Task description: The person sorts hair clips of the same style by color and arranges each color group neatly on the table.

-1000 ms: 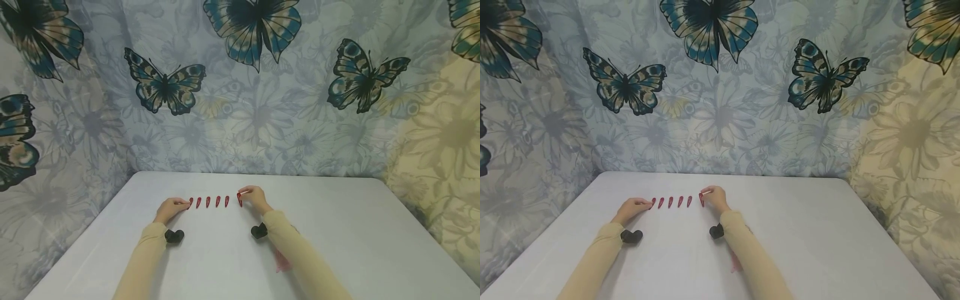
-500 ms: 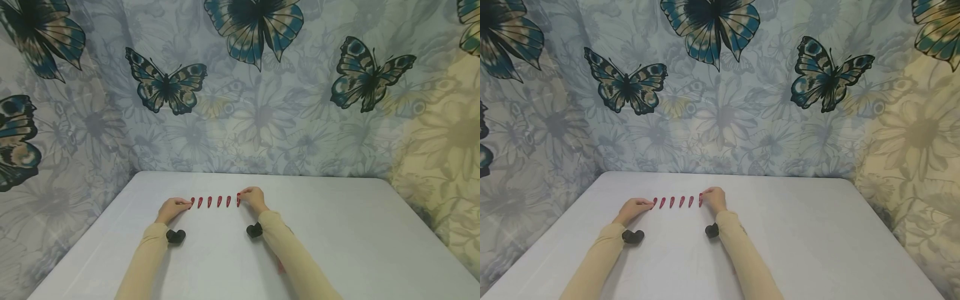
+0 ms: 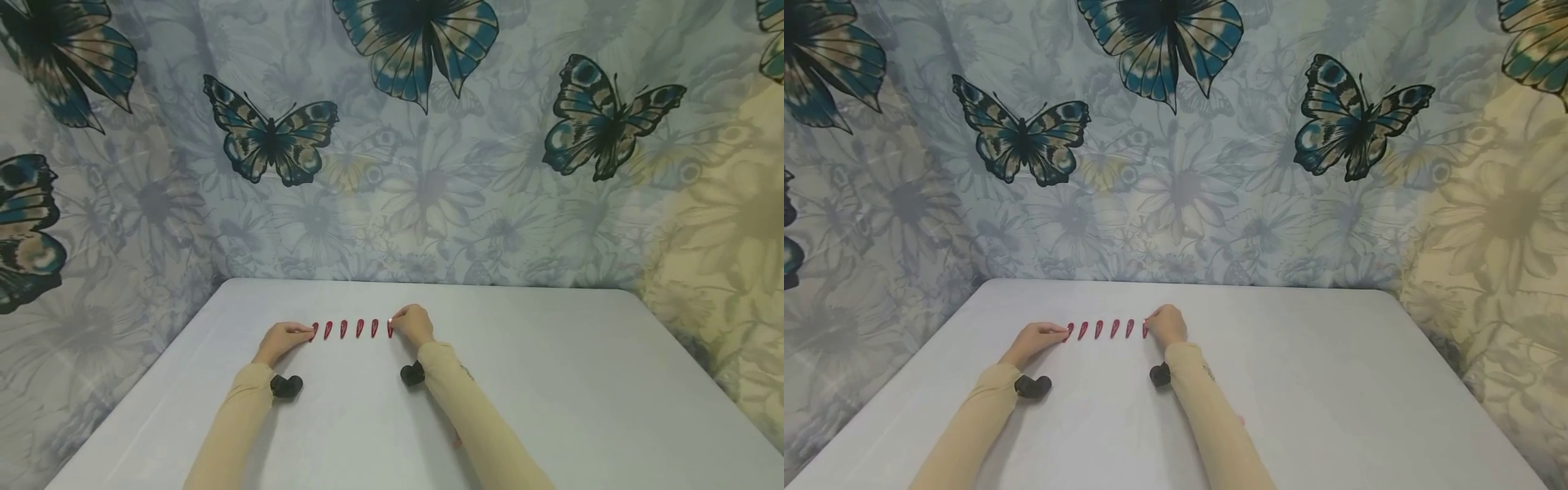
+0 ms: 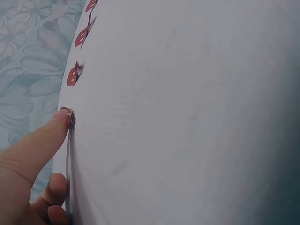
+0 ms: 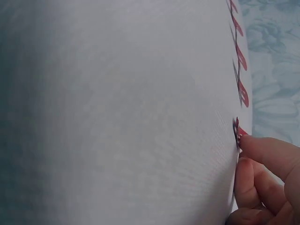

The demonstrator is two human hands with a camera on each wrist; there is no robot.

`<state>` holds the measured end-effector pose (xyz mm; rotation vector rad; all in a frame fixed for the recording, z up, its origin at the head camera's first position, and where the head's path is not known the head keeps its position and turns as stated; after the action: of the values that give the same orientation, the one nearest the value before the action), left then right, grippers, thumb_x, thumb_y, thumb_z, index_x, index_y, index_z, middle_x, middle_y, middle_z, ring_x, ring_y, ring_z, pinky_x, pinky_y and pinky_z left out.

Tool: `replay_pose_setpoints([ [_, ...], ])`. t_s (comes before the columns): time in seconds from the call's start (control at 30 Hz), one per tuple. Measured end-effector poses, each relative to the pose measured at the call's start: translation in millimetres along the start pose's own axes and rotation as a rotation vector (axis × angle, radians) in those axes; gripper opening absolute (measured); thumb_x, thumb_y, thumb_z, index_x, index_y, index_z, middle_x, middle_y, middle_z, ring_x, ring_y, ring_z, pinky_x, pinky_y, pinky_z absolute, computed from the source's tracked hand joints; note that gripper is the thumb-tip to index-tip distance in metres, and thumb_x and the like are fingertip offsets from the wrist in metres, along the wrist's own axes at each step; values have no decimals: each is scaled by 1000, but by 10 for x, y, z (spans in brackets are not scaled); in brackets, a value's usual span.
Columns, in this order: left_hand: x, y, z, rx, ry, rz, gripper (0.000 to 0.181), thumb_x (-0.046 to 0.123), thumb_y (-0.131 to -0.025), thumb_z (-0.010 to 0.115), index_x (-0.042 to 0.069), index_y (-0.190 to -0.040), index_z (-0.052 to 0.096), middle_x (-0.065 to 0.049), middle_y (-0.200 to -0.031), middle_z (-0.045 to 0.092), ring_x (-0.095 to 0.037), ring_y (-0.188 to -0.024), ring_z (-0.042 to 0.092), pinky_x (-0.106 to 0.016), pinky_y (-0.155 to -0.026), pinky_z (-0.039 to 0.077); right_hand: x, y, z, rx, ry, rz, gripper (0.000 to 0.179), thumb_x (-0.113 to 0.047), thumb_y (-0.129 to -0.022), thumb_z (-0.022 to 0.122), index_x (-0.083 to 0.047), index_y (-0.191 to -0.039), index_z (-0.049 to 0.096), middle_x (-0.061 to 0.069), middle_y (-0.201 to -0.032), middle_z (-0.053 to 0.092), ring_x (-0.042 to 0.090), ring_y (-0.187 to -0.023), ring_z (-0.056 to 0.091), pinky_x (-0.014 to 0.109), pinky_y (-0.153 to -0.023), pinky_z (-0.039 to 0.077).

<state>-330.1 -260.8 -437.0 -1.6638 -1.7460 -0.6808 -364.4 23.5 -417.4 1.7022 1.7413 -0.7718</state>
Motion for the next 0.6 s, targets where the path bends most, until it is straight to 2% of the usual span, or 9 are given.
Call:
replay_pose_setpoints([
  [0.23, -12, -30, 27, -2, -6, 2, 27, 31, -78, 69, 8, -92, 72, -12, -103, 62, -30, -96, 53, -44, -83, 38, 8, 15, -34, 1, 4, 5, 8, -15, -74, 70, -6, -75, 70, 3, -80, 63, 19, -73, 53, 32, -63, 42],
  [0.43, 18, -27, -13, -45, 115, -7, 31, 29, -79, 69, 4, -98, 69, -16, -110, 59, -34, -104, 49, -46, -87, 35, 1, -12, -62, 22, 2, 2, 9, -15, -74, 71, -6, -73, 70, 3, -76, 63, 19, -73, 53, 32, -65, 43],
  [0.5, 31, -18, -38, -80, 169, -16, 33, 27, -80, 68, 2, -101, 68, -16, -112, 57, -33, -106, 48, -45, -89, 35, 4, -7, -69, 17, -17, 3, 11, -15, -74, 71, -4, -73, 69, 3, -72, 62, 18, -71, 53, 32, -65, 43],
  [0.6, 54, 2, -88, -119, 191, -27, 35, 25, -84, 64, -2, -106, 64, -16, -107, 59, -30, -100, 51, -41, -83, 39, 15, 26, -103, -6, -55, 20, 17, -16, -77, 69, 0, -77, 68, 4, -69, 62, 19, -68, 54, 33, -65, 44],
])
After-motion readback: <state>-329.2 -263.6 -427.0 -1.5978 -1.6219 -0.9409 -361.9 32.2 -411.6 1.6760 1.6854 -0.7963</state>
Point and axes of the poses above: each hand's wrist, its own y-axis away from the middle knuckle, its own z-axis out of the palm, x = y × z, the point moved 2 cm from there along -y, towards the middle knuckle
